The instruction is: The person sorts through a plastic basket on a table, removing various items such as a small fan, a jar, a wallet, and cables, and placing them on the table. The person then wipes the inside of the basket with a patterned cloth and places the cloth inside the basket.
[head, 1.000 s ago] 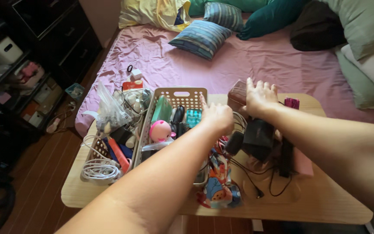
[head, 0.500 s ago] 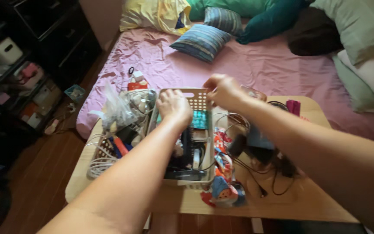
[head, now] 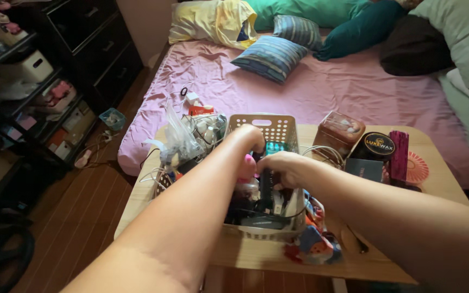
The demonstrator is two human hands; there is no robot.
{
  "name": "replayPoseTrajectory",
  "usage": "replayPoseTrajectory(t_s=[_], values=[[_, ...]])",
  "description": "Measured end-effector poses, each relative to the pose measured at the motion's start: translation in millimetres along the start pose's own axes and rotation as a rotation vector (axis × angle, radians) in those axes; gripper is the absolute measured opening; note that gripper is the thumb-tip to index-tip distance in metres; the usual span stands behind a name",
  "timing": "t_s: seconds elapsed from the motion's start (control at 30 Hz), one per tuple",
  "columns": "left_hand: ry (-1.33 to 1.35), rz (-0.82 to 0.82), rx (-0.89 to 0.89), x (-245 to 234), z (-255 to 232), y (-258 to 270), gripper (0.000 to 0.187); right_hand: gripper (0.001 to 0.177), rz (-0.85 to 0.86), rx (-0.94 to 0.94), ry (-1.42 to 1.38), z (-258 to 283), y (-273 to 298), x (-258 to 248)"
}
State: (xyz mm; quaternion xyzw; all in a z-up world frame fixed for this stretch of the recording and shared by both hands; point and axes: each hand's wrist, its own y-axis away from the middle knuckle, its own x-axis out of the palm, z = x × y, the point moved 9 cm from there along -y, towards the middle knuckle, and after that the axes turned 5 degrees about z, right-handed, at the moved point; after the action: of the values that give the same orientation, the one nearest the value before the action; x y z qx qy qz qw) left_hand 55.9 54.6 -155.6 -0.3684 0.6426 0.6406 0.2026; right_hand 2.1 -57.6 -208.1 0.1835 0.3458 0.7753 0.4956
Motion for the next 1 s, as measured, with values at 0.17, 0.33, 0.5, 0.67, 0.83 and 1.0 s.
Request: replayPoseTrajectory(t_s=[0.17, 0.33, 0.5, 0.67, 0.83, 1.0], values=[[-0.031, 0.170, 0.056, 26.9, -6.7, -12.8, 0.060, 0.017, 0.002, 0.001, -0.367, -7.3, -1.2, 2.2], [-0.013, 0.262, 0.088, 37.8, -0.9, -12.0, 0.060, 0.033, 0.214, -0.031, -0.469, 3.1, 23.7, 28.0], [0.027, 0.280, 0.103, 41.7, 7.8, -10.4, 0.060, 0.039, 0.159, 0.012, -0.543, 0.8, 21.2, 31.5], [0.033, 0.258, 0.103, 39.6, 2.4, -9.3, 0.061, 0.027, 0.139, -0.059, -0.517, -8.0, -13.0, 16.2], [0.156, 0.023, 0.090, 6.4, -9.0, -0.9, 0.061, 0.016, 0.169, -0.331, -0.506, 24.5, -21.9, -6.7], [0.511, -0.321, 0.227, -62.3, -33.6, 34.2, 0.062, 0.015, 0.027, -0.423, -0.347, 84.1, 28.4, -49.7]])
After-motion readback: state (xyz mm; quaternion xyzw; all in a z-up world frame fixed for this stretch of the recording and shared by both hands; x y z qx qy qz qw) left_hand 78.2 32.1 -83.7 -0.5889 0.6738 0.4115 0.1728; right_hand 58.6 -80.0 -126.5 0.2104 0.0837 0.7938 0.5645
